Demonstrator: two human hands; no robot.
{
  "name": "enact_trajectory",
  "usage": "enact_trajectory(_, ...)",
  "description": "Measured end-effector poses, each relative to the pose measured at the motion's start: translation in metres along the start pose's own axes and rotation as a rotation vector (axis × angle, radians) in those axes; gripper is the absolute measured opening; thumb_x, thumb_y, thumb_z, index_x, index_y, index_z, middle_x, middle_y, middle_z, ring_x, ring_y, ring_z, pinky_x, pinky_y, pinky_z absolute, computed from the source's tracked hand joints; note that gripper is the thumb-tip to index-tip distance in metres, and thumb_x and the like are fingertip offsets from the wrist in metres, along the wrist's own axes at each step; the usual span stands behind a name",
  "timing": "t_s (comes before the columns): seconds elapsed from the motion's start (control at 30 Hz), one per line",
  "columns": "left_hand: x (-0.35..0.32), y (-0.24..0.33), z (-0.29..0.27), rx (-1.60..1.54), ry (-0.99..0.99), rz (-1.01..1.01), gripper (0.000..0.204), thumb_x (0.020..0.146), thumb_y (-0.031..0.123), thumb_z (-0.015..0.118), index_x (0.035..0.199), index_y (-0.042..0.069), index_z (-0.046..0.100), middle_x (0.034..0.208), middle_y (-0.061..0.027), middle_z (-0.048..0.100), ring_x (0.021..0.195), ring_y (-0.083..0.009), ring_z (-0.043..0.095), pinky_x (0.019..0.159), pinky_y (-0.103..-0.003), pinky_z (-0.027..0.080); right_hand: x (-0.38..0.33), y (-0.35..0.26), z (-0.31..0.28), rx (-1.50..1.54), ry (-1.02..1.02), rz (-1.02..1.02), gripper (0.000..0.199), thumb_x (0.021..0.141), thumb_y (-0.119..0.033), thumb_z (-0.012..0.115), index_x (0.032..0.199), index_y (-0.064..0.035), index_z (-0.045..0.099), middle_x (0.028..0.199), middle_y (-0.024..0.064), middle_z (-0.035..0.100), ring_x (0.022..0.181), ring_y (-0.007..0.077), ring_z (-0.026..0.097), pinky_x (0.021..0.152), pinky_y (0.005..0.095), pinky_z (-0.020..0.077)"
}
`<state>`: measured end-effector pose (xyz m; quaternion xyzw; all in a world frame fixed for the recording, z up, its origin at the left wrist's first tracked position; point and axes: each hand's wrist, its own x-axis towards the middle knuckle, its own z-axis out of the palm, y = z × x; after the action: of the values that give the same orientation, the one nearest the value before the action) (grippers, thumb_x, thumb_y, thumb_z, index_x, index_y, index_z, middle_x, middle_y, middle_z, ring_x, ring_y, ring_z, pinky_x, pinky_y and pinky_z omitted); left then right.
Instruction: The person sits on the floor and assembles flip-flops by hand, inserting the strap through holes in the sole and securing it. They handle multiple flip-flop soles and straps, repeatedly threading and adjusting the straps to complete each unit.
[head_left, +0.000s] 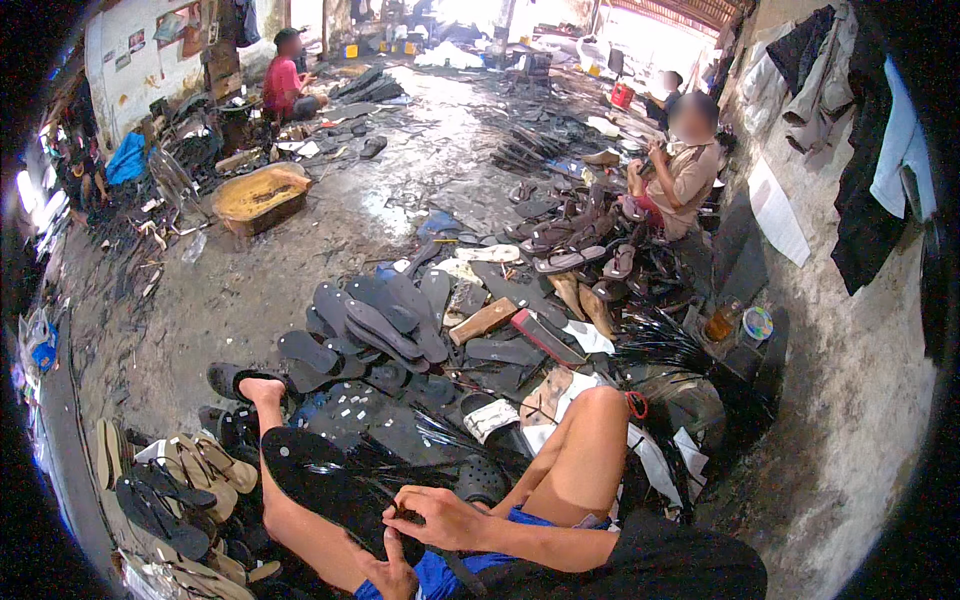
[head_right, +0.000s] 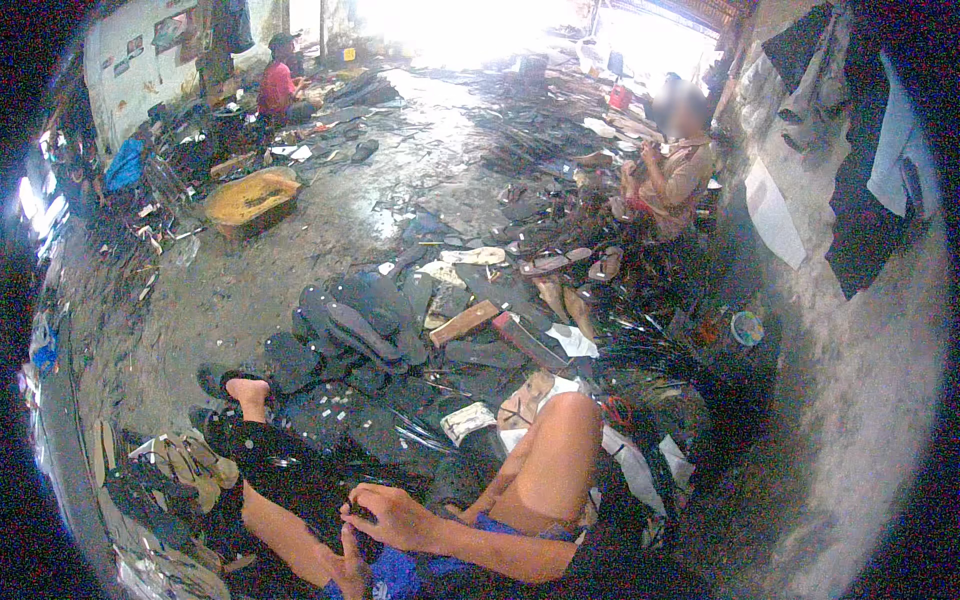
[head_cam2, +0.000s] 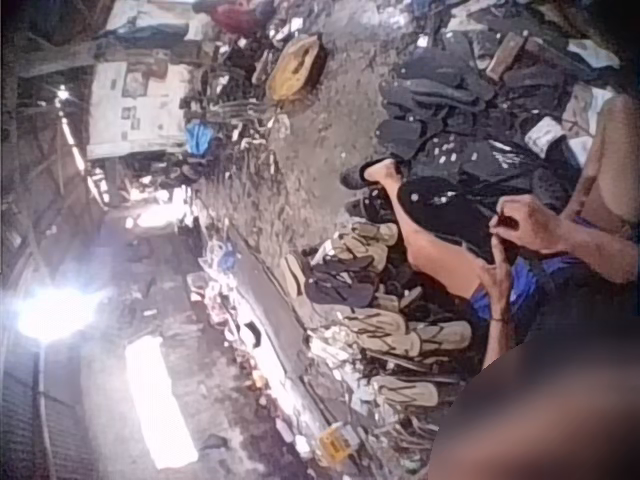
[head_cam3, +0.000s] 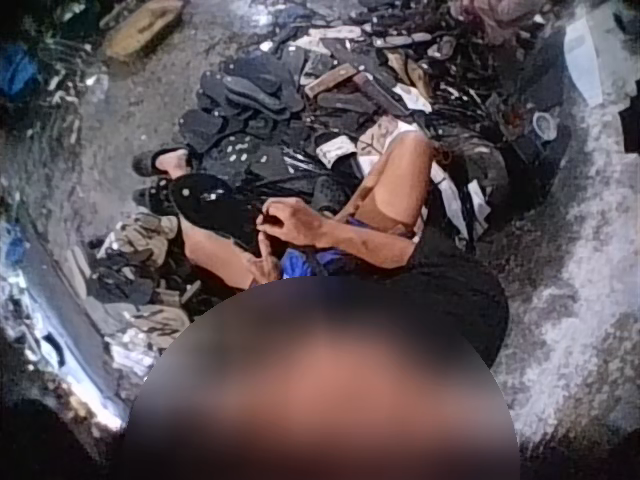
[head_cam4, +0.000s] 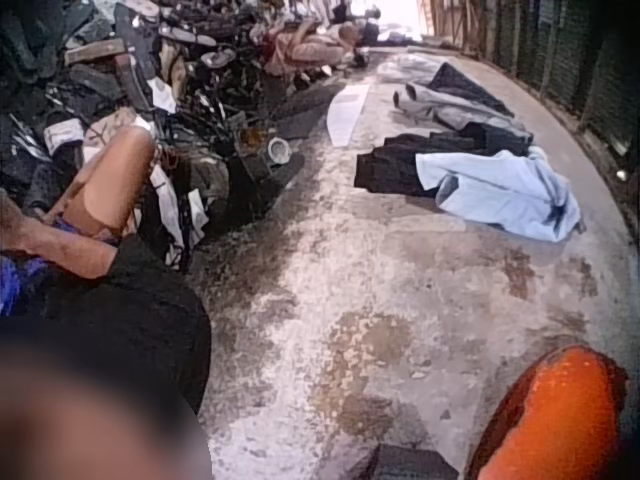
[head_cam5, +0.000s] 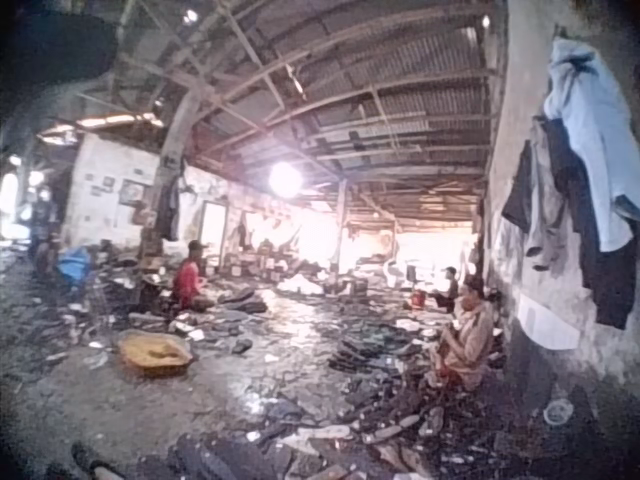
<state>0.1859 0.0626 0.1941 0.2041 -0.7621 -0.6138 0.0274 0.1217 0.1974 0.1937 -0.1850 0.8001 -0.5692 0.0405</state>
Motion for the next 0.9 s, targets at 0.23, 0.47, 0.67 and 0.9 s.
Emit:
enact_trajectory(0.23, 0.004, -0.013, -0.002, -0.157, -0.028, 0.132, 0.06, 0.095, 0.023, 0.067, 0.139, -0.01, 0.043, 0.128, -0.0228, 0.058, 0.112, -0.0284, 0.057, 0.097, -0.037, 0.046, 0.008, 0.012, -0.014, 0.264, -0.128, 0.138, 0.019, 0.089, -0.017, 0.071, 0.098, -0.0009, 0.066, 0.094, 0.0091, 0.065, 0.085, 0.0212, 0.065, 0.08, 0.0324, 0.0522)
enact_trajectory(0.47, 0.01, -0.019, -0.001, -0.303, 0.039, 0.163, 0.053, 0.09, 0.014, 0.071, 0.136, -0.001, 0.05, 0.12, -0.018, 0.063, 0.11, -0.0256, 0.06, 0.098, -0.038, 0.047, 0.008, 0.011, -0.018, 0.152, -0.235, 0.197, 0.029, 0.092, -0.03, 0.069, 0.105, -0.0046, 0.064, 0.099, 0.0053, 0.065, 0.09, 0.016, 0.062, 0.083, 0.0307, 0.0496)
enact_trajectory(0.67, 0.03, -0.01, -0.041, 0.308, -0.375, 0.198, 0.063, 0.089, 0.018, 0.072, 0.14, -0.004, 0.043, 0.128, -0.0208, 0.058, 0.117, -0.0303, 0.057, 0.1, -0.039, 0.046, 0.015, 0.017, -0.035, 0.195, 0.146, 0.196, 0.027, 0.092, -0.019, 0.07, 0.112, -0.0032, 0.064, 0.099, 0.0068, 0.061, 0.086, 0.0149, 0.06, 0.08, 0.0311, 0.0503)
enact_trajectory(0.9, 0.038, -0.015, -0.095, 0.295, -0.416, 0.087, 0.052, 0.071, 0.01, 0.084, 0.118, 0.002, 0.064, 0.101, -0.0115, 0.07, 0.094, -0.0203, 0.066, 0.087, -0.034, 0.051, 0.014, 0.046, -0.076, 0.893, 0.451, 0.398, 0.029, 0.102, -0.03, 0.055, 0.113, -0.0044, 0.065, 0.094, 0.0057, 0.068, 0.084, 0.0167, 0.065, 0.076, 0.0318, 0.0529)
